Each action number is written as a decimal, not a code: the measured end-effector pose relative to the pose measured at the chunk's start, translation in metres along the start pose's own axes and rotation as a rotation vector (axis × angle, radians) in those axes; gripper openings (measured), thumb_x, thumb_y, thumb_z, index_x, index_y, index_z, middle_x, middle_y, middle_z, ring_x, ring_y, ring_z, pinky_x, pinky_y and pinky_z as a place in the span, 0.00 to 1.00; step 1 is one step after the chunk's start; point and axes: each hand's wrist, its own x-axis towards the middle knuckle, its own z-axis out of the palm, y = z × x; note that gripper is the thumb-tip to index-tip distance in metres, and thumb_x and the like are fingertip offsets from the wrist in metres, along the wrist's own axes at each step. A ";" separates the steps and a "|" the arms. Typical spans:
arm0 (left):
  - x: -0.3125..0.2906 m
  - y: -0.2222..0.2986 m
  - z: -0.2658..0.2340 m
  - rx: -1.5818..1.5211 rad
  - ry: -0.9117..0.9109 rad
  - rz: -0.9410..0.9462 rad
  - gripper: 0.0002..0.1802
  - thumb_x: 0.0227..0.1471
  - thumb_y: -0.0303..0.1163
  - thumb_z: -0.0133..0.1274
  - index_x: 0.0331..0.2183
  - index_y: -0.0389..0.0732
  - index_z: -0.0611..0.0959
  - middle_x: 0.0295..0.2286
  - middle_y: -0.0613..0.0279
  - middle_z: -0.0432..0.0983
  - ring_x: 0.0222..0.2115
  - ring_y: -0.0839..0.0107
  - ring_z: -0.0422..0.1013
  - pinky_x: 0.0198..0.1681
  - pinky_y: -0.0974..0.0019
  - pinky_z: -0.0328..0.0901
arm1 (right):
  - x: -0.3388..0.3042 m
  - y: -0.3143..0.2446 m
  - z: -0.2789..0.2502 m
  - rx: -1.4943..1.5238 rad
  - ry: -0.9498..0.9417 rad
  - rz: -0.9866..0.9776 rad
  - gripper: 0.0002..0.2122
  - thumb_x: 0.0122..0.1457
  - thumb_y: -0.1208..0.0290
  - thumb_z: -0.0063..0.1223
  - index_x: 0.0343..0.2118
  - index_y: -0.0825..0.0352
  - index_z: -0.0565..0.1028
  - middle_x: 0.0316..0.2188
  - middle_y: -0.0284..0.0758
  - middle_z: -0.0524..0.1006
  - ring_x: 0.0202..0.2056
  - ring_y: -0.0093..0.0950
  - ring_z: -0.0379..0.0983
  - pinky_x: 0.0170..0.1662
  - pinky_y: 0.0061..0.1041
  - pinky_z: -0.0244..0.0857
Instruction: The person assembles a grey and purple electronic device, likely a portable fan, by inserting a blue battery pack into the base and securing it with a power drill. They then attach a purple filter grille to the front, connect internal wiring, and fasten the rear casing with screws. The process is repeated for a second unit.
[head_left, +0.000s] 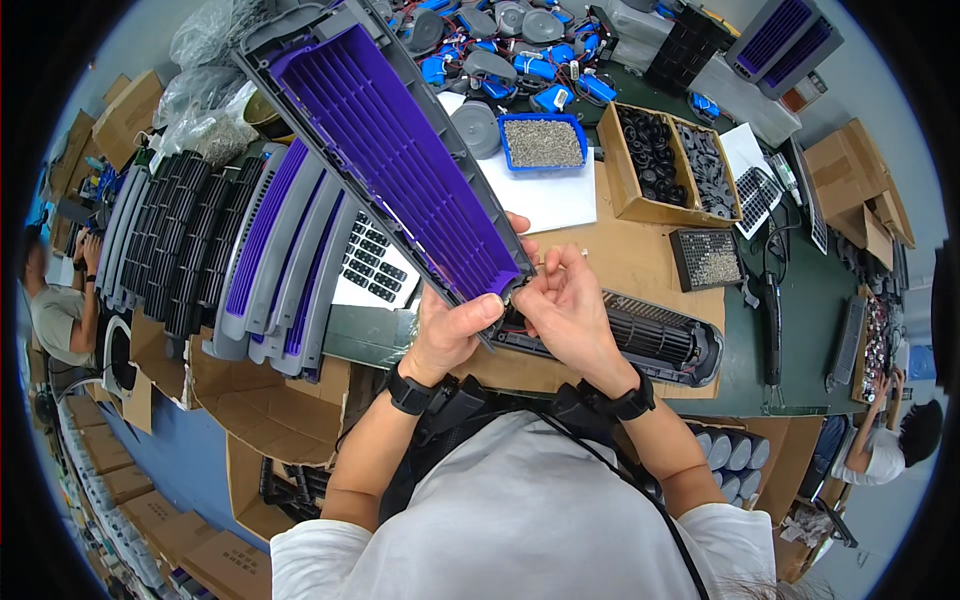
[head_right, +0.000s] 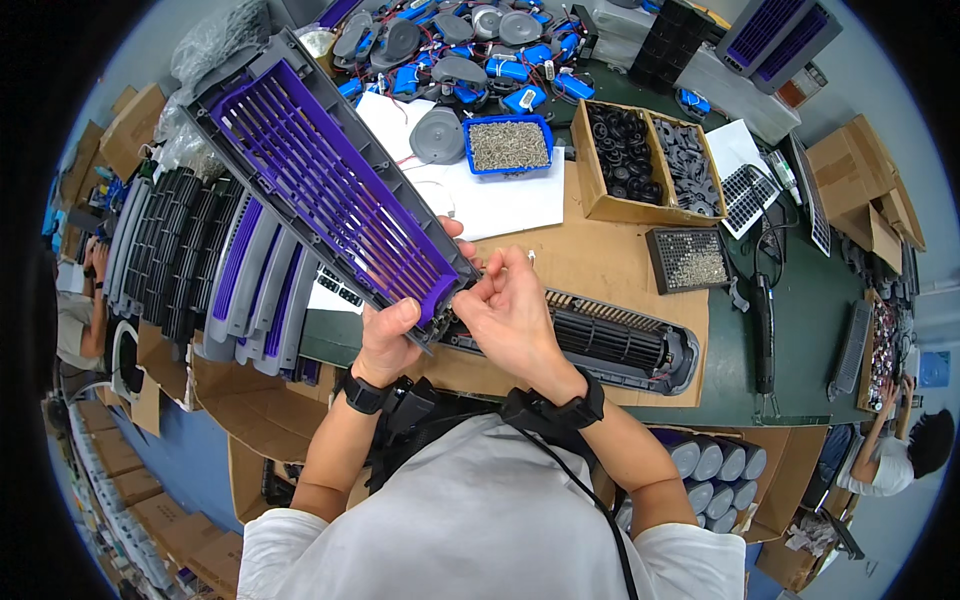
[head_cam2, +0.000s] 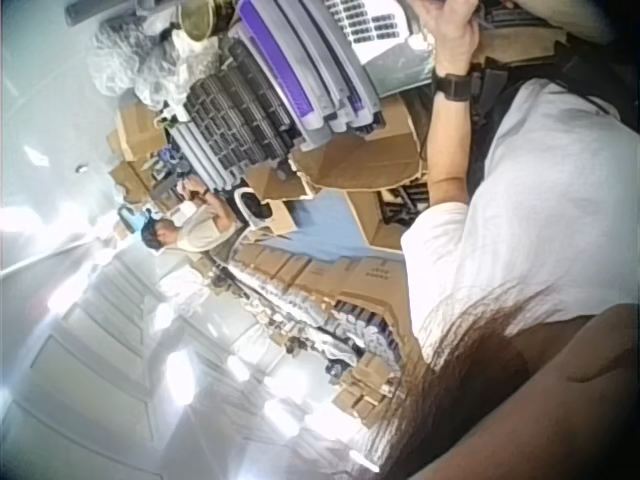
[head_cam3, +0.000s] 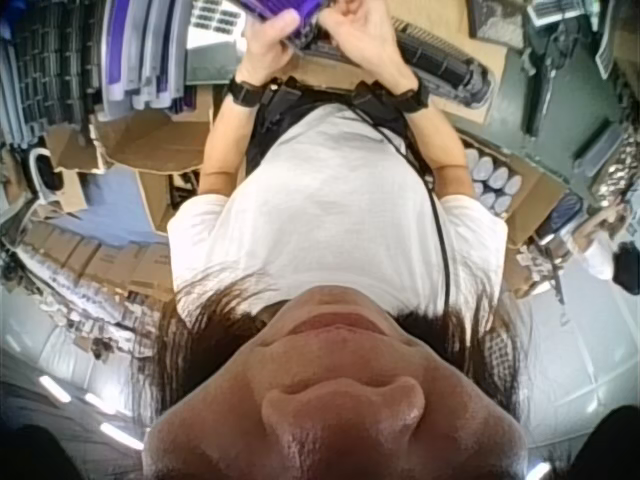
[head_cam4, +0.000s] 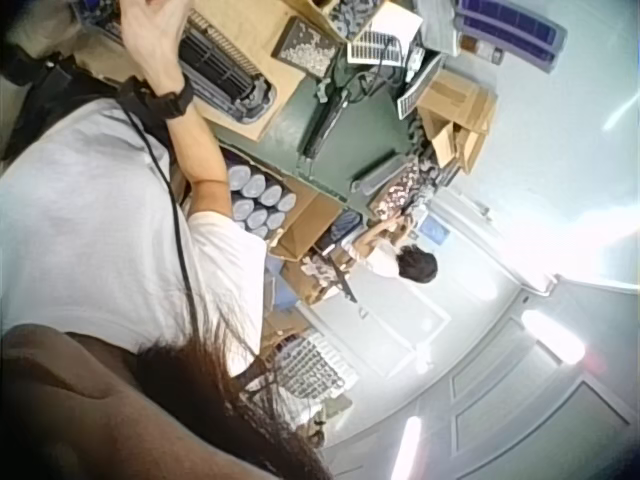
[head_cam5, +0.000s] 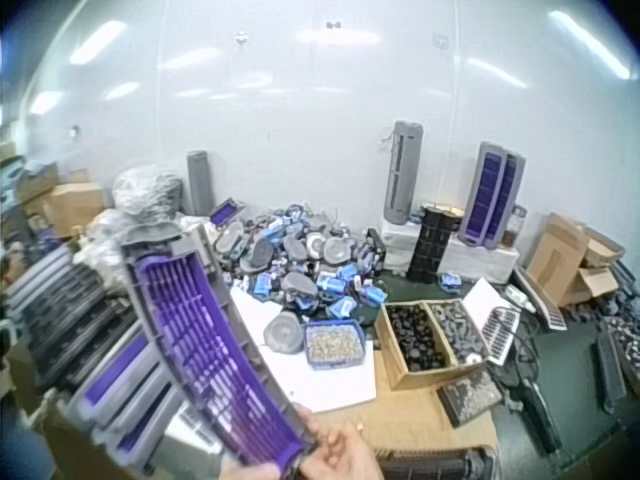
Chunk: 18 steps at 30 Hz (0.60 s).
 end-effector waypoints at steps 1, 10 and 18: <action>0.000 0.000 0.000 0.010 -0.002 0.007 0.46 0.40 0.44 0.63 0.57 0.34 0.65 0.52 0.47 0.65 0.51 0.56 0.69 0.55 0.53 0.68 | 0.000 0.000 0.000 0.014 0.000 0.002 0.16 0.52 0.86 0.52 0.37 0.65 0.57 0.24 0.32 0.69 0.23 0.14 0.67 0.22 0.16 0.63; -0.001 -0.001 -0.004 -0.110 -0.013 -0.042 0.46 0.42 0.45 0.61 0.59 0.34 0.63 0.54 0.46 0.64 0.52 0.53 0.68 0.55 0.52 0.68 | -0.002 0.005 -0.008 0.045 -0.001 -0.009 0.18 0.52 0.82 0.56 0.37 0.64 0.56 0.24 0.31 0.70 0.21 0.15 0.69 0.19 0.16 0.65; 0.000 -0.001 -0.004 -0.143 -0.053 -0.026 0.43 0.41 0.37 0.63 0.57 0.37 0.66 0.54 0.52 0.65 0.53 0.61 0.67 0.55 0.57 0.66 | 0.001 0.007 -0.007 0.028 -0.030 0.014 0.18 0.53 0.82 0.56 0.37 0.64 0.56 0.24 0.31 0.71 0.21 0.15 0.69 0.19 0.16 0.65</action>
